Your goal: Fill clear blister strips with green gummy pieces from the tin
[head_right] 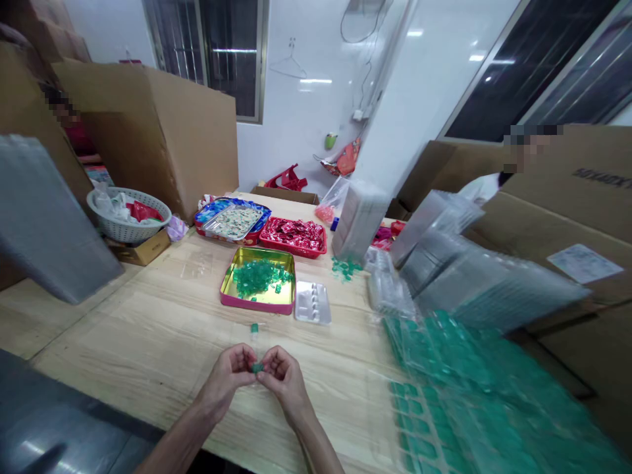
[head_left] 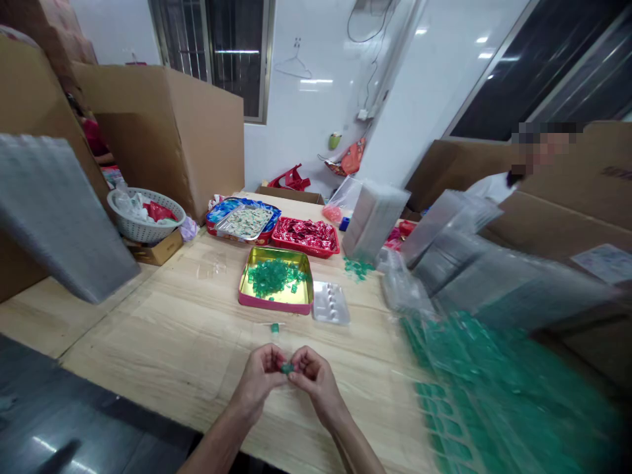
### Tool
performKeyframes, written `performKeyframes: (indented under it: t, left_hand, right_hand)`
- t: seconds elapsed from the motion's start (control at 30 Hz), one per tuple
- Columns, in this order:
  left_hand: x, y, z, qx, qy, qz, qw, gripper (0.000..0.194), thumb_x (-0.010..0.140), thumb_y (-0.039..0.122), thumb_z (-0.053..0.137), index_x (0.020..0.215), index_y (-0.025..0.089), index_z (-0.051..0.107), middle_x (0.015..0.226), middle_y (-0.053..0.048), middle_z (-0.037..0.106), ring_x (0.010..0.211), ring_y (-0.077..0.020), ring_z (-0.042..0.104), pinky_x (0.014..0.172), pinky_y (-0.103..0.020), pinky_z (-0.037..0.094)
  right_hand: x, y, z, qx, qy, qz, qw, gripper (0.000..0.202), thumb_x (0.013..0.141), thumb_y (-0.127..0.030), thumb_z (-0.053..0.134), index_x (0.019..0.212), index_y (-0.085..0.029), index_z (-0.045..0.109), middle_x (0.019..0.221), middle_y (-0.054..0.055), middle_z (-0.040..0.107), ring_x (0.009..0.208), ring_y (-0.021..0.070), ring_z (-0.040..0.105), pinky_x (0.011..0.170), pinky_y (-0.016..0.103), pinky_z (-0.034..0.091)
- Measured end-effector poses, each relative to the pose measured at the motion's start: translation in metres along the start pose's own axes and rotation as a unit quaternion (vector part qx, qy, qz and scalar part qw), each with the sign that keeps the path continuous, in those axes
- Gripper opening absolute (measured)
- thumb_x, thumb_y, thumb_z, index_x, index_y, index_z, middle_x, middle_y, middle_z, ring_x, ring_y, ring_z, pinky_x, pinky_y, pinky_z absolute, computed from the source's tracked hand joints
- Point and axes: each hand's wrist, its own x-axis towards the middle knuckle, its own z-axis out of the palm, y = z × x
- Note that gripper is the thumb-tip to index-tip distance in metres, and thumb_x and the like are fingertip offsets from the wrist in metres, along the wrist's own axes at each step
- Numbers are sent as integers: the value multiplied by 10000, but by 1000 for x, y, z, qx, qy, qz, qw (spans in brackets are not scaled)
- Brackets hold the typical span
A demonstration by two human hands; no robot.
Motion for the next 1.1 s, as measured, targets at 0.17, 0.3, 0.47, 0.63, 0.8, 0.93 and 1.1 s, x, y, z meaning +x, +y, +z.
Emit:
performKeyframes:
  t: [0.17,0.3,0.47,0.63,0.8,0.93,1.1]
  left_hand:
    - [3,2,-3,-62,-17,-18,998,203,457,40,593,631,135,551,595,22,563,601,-89,492,583,-199,356]
    - [7,-4,-6,-64,-3,-11,998,185,468,63,610,628,136,551,583,30,543,583,-83,480,574,-199,367]
    - [16,-24,-14,11,40,5,999,158,482,85,613,614,139,542,559,43,523,538,-80,469,521,-193,362]
    - [49,-32,-24,205,82,100,970,87,557,99,566,624,148,542,588,29,557,562,-102,523,546,-201,402]
    - [84,-31,-31,343,108,137,923,120,577,41,518,612,145,569,601,11,572,587,-122,539,579,-219,412]
    - [92,-37,-35,408,114,145,894,149,593,31,511,599,148,603,631,-10,595,630,-142,534,628,-247,401]
    - [91,-43,-39,455,98,156,871,166,632,65,501,624,155,641,666,-40,639,684,-169,549,666,-270,382]
  right_hand:
    - [3,1,-1,16,12,0,1000,260,626,-290,754,736,-175,548,644,-38,507,586,93,461,555,202,349]
    - [4,5,-1,19,13,19,1000,260,632,-310,748,740,-175,554,606,-40,522,546,93,471,533,208,360]
    - [12,17,-4,-24,-1,50,998,255,617,-318,735,706,-165,552,571,-34,542,511,100,485,520,222,374]
    - [46,25,-10,-144,9,16,989,150,617,-241,657,659,-156,541,561,-37,523,502,98,469,495,209,357]
    - [81,23,-9,-346,33,-17,937,34,621,-140,551,593,-153,539,534,-34,523,518,109,483,489,192,345]
    - [85,25,-5,-420,47,-27,906,106,607,-84,530,533,-152,564,511,-18,545,527,124,494,511,204,325]
    - [78,16,-5,-494,35,-66,866,121,654,-98,540,598,-156,630,602,21,623,605,153,552,573,221,358]
